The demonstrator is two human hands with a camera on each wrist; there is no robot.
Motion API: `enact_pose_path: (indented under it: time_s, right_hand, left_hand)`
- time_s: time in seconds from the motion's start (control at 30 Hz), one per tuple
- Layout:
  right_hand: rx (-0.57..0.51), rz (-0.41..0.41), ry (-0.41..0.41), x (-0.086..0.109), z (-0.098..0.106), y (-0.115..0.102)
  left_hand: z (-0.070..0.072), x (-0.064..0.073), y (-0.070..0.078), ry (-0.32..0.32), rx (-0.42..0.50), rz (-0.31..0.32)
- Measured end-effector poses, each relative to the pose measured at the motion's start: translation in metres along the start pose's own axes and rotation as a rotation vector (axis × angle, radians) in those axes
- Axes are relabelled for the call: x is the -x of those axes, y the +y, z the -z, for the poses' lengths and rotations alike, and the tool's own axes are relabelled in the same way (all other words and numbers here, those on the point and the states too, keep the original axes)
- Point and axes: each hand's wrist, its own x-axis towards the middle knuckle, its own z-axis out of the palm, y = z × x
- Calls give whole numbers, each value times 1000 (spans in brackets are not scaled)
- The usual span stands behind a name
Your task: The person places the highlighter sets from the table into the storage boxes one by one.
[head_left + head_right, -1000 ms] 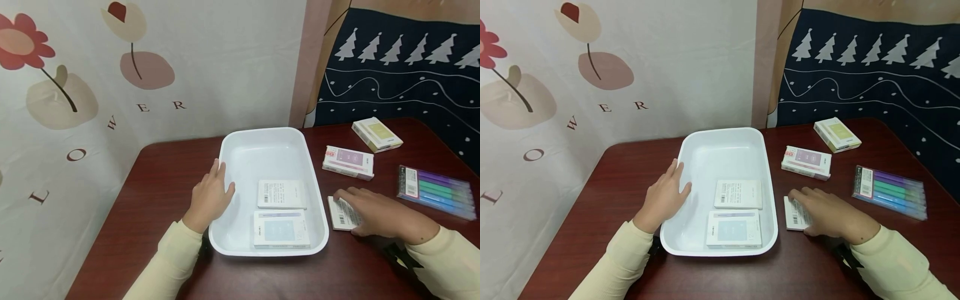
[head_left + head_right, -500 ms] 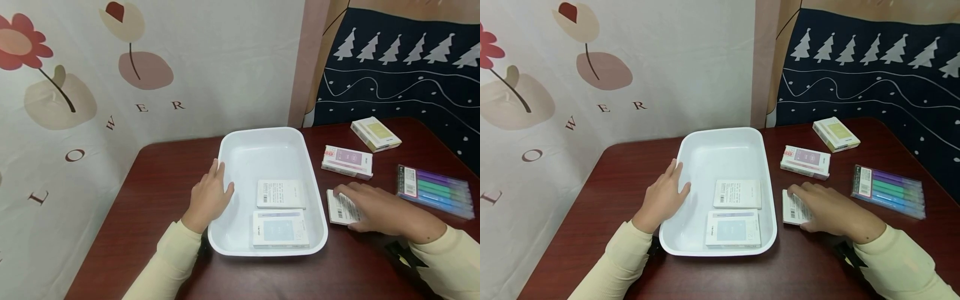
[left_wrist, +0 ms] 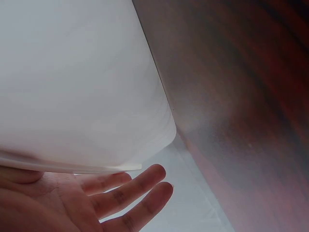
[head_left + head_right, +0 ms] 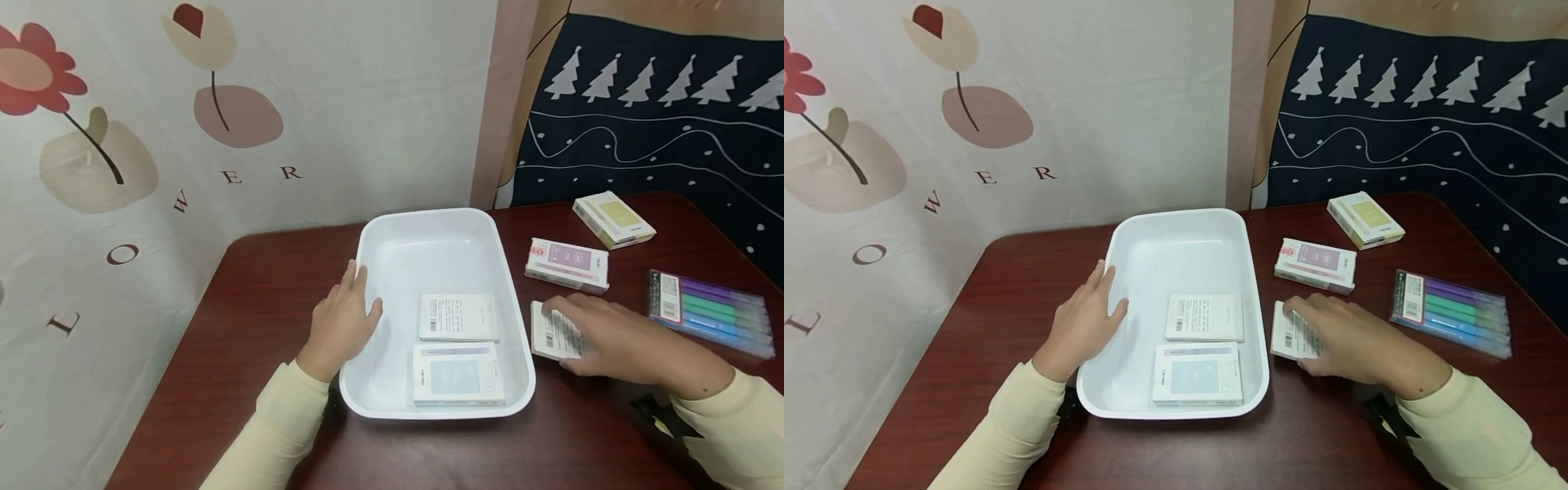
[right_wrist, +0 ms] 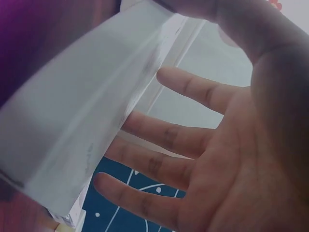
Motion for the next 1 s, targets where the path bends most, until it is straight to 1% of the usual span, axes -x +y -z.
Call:
enact_pose_path:
  time_s: [0.23,0.43,0.67,1.0]
  right_hand:
    - [18,-13,7,0,4,-1]
    - [32,0,27,0,5,-2]
    - [41,24,86,1,6,0]
    - [68,22,173,0,8,-2]
  left_hand:
    - [0,0,0,0,0,1]
    - [-1,0,0,-9,4,8]
    - [0,-1,0,-17,2,14]
    - [1,-1,0,-16,1,11]
